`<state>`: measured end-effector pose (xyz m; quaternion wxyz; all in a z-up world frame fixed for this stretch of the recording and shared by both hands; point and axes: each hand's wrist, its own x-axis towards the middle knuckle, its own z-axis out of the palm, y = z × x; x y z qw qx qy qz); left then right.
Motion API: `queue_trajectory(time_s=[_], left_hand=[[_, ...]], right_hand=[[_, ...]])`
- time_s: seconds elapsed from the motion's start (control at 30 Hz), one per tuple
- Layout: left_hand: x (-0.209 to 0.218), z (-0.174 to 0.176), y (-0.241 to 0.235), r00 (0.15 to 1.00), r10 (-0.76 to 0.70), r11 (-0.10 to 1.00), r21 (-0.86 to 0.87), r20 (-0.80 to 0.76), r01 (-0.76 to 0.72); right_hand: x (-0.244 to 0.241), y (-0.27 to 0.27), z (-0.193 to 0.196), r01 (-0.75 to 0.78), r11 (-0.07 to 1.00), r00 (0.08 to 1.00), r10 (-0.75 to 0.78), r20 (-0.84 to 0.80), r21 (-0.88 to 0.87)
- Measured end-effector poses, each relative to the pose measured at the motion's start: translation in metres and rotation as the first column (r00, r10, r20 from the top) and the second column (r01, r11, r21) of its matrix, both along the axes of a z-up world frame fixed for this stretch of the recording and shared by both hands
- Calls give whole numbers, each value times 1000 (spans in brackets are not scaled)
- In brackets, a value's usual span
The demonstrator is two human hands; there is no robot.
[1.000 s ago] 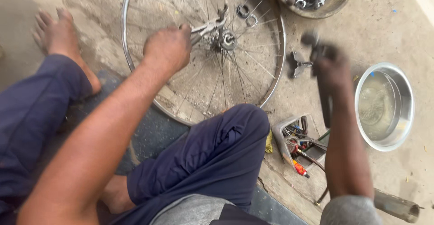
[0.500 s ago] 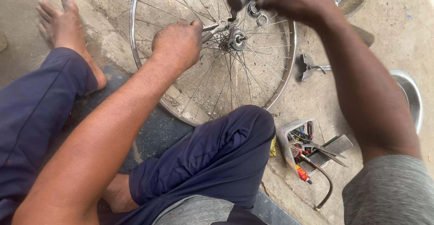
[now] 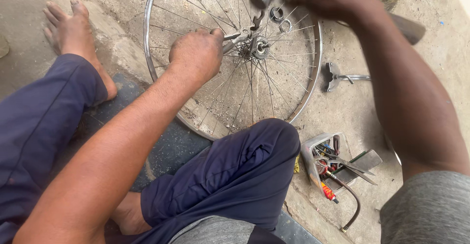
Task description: The person is repairing a bicycle wheel hub. They use pliers and a hammer to adjust and secure components within the hub while sitting on the floor.
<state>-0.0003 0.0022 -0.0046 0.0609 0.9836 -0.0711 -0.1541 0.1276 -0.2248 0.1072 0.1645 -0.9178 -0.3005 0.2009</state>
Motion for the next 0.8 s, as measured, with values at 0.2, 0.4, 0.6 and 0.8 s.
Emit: queue_trajectory(time_s=[0.2,0.4,0.6,0.8], left_hand=[[-4,0,0,1000,23,999,-32,-8,-24],[-3,8,-3,996,34,998,-41,-79,-37],[-5,1,0,996,43,998,-46,-73,-46],[-5,4,-7,997,21,1000,-10,-69,-22]], right_hand=[[-26,1,-8,439,861,898,-408,-165,257],[-10,13,-8,16,984,999,-11,30,-179],[-31,4,4,340,898,937,-296,-188,281],[-29,41,5,50,890,996,-12,86,-454]])
